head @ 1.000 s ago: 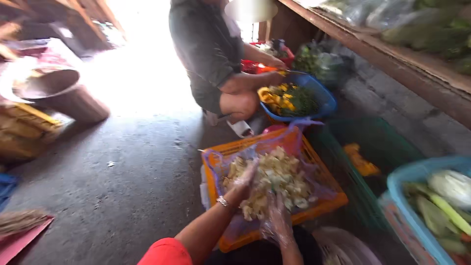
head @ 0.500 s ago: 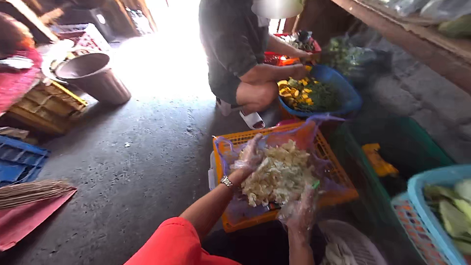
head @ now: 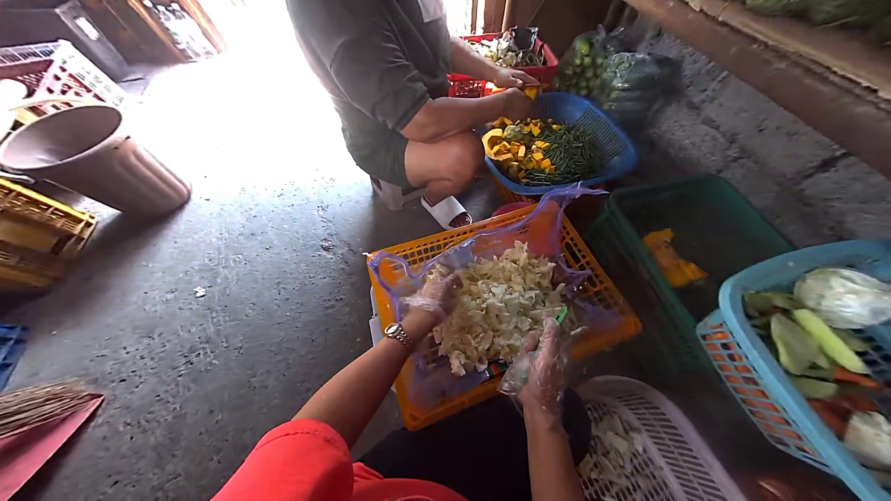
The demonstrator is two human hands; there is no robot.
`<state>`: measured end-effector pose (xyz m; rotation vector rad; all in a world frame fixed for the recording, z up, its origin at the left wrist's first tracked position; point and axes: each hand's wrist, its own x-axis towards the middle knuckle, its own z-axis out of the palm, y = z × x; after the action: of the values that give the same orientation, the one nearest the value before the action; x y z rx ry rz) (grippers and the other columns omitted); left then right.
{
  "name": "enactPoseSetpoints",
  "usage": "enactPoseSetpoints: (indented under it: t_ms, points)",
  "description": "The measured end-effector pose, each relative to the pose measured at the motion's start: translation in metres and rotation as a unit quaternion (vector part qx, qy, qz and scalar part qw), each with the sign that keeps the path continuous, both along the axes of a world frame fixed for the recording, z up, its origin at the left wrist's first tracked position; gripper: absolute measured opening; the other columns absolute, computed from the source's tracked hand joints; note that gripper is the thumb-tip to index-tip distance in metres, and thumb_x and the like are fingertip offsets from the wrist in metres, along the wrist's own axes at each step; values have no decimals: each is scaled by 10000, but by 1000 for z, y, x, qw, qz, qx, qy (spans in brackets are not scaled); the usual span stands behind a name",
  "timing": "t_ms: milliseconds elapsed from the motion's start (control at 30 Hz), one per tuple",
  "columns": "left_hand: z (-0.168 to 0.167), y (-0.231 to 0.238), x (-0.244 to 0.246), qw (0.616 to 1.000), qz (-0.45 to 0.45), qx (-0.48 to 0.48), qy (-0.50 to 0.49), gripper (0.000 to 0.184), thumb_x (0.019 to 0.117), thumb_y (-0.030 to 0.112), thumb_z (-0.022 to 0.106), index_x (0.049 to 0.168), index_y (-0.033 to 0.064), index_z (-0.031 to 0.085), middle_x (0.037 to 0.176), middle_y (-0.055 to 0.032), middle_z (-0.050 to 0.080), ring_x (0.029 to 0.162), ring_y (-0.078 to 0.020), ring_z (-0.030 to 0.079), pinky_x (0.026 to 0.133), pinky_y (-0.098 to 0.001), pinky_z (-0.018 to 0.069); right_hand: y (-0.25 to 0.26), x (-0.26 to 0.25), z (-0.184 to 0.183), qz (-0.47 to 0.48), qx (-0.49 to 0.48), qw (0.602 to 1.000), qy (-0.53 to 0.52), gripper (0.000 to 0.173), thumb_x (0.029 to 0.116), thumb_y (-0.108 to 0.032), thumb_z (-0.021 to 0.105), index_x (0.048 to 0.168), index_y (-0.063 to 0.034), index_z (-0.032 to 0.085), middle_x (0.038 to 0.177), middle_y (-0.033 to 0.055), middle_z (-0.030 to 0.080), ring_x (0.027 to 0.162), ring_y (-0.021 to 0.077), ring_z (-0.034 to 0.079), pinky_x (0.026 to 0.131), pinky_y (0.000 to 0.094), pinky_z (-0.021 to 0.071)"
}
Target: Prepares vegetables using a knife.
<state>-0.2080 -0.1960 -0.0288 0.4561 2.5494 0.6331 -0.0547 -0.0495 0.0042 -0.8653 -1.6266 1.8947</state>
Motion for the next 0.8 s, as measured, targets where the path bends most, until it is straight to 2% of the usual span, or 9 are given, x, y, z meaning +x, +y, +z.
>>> enactPoseSetpoints:
  t_ms: [100, 200, 300, 367, 467, 567, 667, 733, 800]
  points:
    - [-2, -19, -10, 998, -11, -38, -39, 415, 1034, 277, 548, 1365, 31, 597, 1408, -238, 563, 1350, -405, 497, 1124, -608, 351, -2, -1, 0, 7, 3, 1000, -4, 381, 1099, -250, 368, 1301, 37, 513, 784, -29, 492, 608, -1, 483, 592, 156, 455]
    - [4, -28, -16, 993, 23, -108, -39, 500, 1053, 403, 490, 1435, 89, 560, 1497, -255, 471, 1392, -444, 439, 1111, -656, 343, -4, -2, 1, 13, 16, 1000, -14, 394, 1100, -253, 372, 1321, 40, 515, 801, -13, 499, 629, 17, 491, 611, 179, 460]
    - [12, -35, -22, 993, 85, -83, -6, 613, 1046, 331, 530, 1557, 40, 356, 1537, -285, 404, 1399, -456, 429, 1125, -630, 348, -3, -1, 1, 17, 30, 999, -15, 398, 1100, -251, 366, 1323, 45, 509, 827, -4, 513, 657, 12, 502, 635, 172, 466]
    - [14, -40, -26, 992, 108, -54, 28, 586, 1043, 296, 535, 1545, 38, 375, 1516, -267, 444, 1365, -449, 473, 1101, -635, 371, -1, 0, 1, 16, 42, 999, -23, 408, 1097, -243, 372, 1323, 64, 517, 815, 4, 520, 654, 19, 508, 637, 179, 472]
    - [11, -42, -25, 992, 108, -29, 53, 570, 1048, 309, 525, 1538, 49, 392, 1521, -233, 458, 1393, -408, 459, 1130, -608, 347, 0, 2, 2, 31, 50, 997, -50, 406, 1102, -241, 359, 1308, 60, 537, 780, 4, 516, 638, 41, 503, 624, 204, 472]
    - [18, -37, -17, 997, 69, 31, 23, 554, 1045, 271, 537, 1507, -10, 416, 1480, -270, 485, 1386, -418, 461, 1168, -564, 327, -1, 6, 10, 68, 103, 992, -34, 438, 1093, -220, 330, 1330, 72, 554, 788, 44, 589, 668, 90, 557, 662, 278, 518]
    - [25, -24, -5, 997, 9, 81, 4, 473, 1051, 239, 534, 1452, -8, 489, 1385, -262, 571, 1279, -399, 566, 1111, -551, 401, -10, 9, 12, 70, 151, 986, 22, 447, 1063, -168, 351, 1348, 134, 516, 829, 92, 632, 726, 114, 601, 719, 297, 540]
    - [21, -7, 0, 992, -53, 115, 17, 456, 1026, 206, 568, 1439, 17, 521, 1388, -264, 560, 1244, -403, 583, 1070, -549, 445, -8, 6, 15, 111, 116, 986, -52, 447, 1089, -173, 373, 1422, 112, 464, 875, 145, 663, 780, 193, 641, 785, 369, 555]
    - [15, 11, 6, 985, -127, 108, 45, 485, 977, 188, 636, 1440, 68, 552, 1446, -270, 509, 1317, -450, 507, 1094, -610, 388, -2, 1, 13, 178, 53, 973, -133, 487, 1115, -254, 371, 1511, 27, 410, 960, 193, 687, 858, 269, 662, 861, 442, 541]
